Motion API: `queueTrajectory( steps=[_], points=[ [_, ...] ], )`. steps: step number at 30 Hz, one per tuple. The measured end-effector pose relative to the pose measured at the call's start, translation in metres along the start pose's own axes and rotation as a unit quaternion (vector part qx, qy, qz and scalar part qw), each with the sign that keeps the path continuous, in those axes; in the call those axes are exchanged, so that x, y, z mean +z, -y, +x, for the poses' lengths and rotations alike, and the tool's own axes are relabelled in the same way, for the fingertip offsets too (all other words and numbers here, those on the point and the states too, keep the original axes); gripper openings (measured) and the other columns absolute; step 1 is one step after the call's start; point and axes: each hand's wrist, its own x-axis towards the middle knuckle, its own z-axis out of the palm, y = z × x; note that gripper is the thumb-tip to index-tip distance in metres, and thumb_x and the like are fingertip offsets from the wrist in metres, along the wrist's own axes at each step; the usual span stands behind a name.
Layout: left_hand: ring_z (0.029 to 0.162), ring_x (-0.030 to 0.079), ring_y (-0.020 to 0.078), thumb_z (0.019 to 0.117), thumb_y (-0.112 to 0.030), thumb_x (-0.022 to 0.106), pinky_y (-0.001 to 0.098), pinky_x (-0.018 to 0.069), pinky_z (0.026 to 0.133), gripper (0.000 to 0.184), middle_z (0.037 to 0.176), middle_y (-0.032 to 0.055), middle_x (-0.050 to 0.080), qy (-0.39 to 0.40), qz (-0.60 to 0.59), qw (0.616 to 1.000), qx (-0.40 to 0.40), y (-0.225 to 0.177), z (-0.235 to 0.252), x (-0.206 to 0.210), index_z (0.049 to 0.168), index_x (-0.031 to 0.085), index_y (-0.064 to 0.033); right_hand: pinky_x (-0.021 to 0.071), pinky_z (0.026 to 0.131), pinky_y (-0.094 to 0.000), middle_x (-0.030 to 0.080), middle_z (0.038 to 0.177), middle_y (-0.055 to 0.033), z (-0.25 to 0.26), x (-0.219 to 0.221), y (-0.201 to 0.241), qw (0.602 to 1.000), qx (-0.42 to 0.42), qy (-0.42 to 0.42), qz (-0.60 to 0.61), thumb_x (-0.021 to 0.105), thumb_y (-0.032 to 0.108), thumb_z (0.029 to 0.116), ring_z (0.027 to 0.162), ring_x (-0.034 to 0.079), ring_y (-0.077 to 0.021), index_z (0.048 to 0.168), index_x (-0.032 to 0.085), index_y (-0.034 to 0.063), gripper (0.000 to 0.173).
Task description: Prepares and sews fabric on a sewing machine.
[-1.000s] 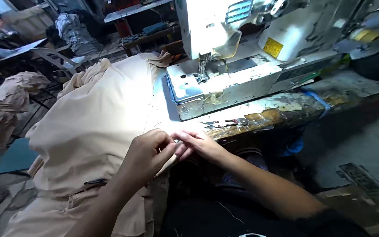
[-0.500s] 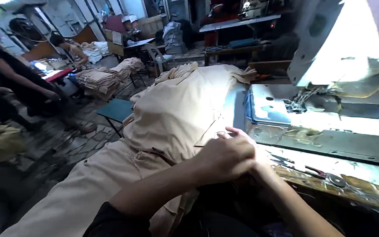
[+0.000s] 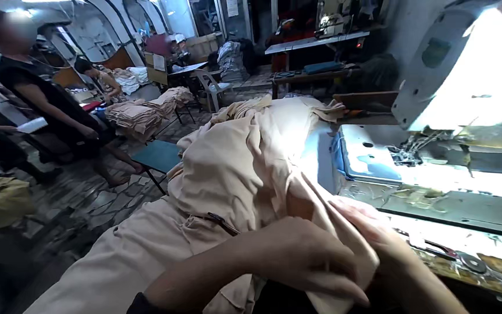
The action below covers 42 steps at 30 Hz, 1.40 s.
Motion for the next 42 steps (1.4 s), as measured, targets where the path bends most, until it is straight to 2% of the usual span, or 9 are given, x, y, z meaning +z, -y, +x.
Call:
queueTrajectory(
  steps=[3,7,10,15,27,31,36,39,42],
  points=[
    [0.064,0.062,0.0164,0.0972,-0.016,0.068,0.0291,0.0511,0.062,0.021,0.079,0.0116,0.068,-0.039,-0.019,0.998,0.039,-0.002,0.010,0.002,0.097,0.073,0.0036,0.0494,0.064,-0.0130,0.065,0.070,0.0102,-0.029,-0.049,-0.010,0.916,-0.133,-0.089,-0.368,0.060,0.018,0.1008,0.066,0.059,0.0068,0.084,0.071,0.0081,0.023],
    [0.078,0.067,0.0170,0.0972,-0.014,0.067,0.0321,0.0552,0.070,0.025,0.110,0.0152,0.072,-0.112,0.005,0.993,0.026,0.014,0.042,0.020,0.115,0.072,0.0036,0.0522,0.064,-0.0391,0.070,0.074,-0.0140,-0.056,-0.103,-0.020,0.746,-0.269,-0.043,-0.608,0.047,0.033,0.1055,0.070,0.067,-0.0216,0.084,0.073,0.0021,0.046],
    [0.095,0.071,0.0254,0.0927,-0.019,0.072,0.0436,0.0577,0.079,0.047,0.130,0.0170,0.067,-0.095,0.054,0.994,0.005,0.027,0.072,0.048,0.133,0.063,0.0030,0.0456,0.066,-0.0174,0.064,0.074,-0.0037,-0.069,-0.108,-0.005,0.824,-0.284,-0.042,-0.489,0.057,0.030,0.1030,0.070,0.057,-0.0013,0.083,0.068,0.0022,0.036],
    [0.081,0.070,0.0225,0.0936,-0.008,0.067,0.0394,0.0557,0.074,0.014,0.084,0.0147,0.071,-0.189,0.010,0.982,-0.005,0.038,0.098,0.065,0.093,0.073,0.0050,0.0586,0.088,-0.0188,0.072,0.110,0.0169,-0.091,-0.109,-0.012,0.958,-0.187,-0.054,-0.209,0.074,0.010,0.0888,0.099,0.069,0.0025,0.120,0.060,0.0183,0.036],
    [0.072,0.063,0.0045,0.0930,-0.004,0.067,0.0192,0.0514,0.069,0.012,0.080,0.0091,0.068,-0.229,-0.044,0.971,-0.044,0.037,0.095,0.051,0.094,0.072,0.0069,0.0514,0.086,-0.0104,0.072,0.095,0.0025,-0.112,-0.115,-0.028,0.924,-0.208,-0.071,-0.314,0.058,0.007,0.0971,0.093,0.062,0.0109,0.090,0.073,-0.0038,0.019],
    [0.105,0.065,0.0196,0.0924,-0.012,0.073,0.0310,0.0550,0.093,0.035,0.115,0.0204,0.065,-0.216,-0.038,0.976,-0.013,0.021,0.089,0.044,0.121,0.067,0.0073,0.0543,0.089,-0.0136,0.074,0.100,0.0147,-0.109,-0.107,-0.026,0.936,-0.230,-0.035,-0.265,0.070,0.015,0.0950,0.096,0.065,0.0095,0.093,0.077,0.0151,0.007],
    [0.063,0.059,0.0090,0.0930,-0.020,0.074,0.0224,0.0489,0.059,0.027,0.072,0.0090,0.063,-0.097,-0.132,0.978,-0.126,-0.014,0.037,0.059,0.087,0.067,0.0055,0.0486,0.076,-0.0114,0.062,0.084,0.0048,-0.099,-0.078,-0.034,0.923,-0.263,0.050,-0.275,0.076,0.020,0.0923,0.083,0.057,0.0064,0.086,0.062,0.0109,0.018],
    [0.065,0.061,0.0055,0.0935,-0.011,0.071,0.0206,0.0515,0.062,0.018,0.075,0.0058,0.063,-0.089,-0.279,0.937,-0.192,-0.006,0.010,0.077,0.090,0.065,0.0048,0.0491,0.078,-0.0157,0.064,0.084,-0.0125,-0.092,-0.065,-0.037,0.912,-0.251,0.111,-0.306,0.078,0.013,0.0878,0.085,0.060,-0.0040,0.082,0.060,-0.0039,0.025],
    [0.071,0.065,0.0033,0.0976,-0.008,0.064,0.0222,0.0568,0.067,0.007,0.081,-0.0018,0.066,-0.133,-0.445,0.857,-0.222,0.000,0.000,0.083,0.096,0.065,-0.0011,0.0518,0.082,-0.0150,0.068,0.089,0.0023,-0.090,-0.068,-0.037,0.936,-0.217,0.128,-0.247,0.074,0.022,0.0946,0.089,0.062,0.0049,0.090,0.067,0.0079,0.017]
  ],
)
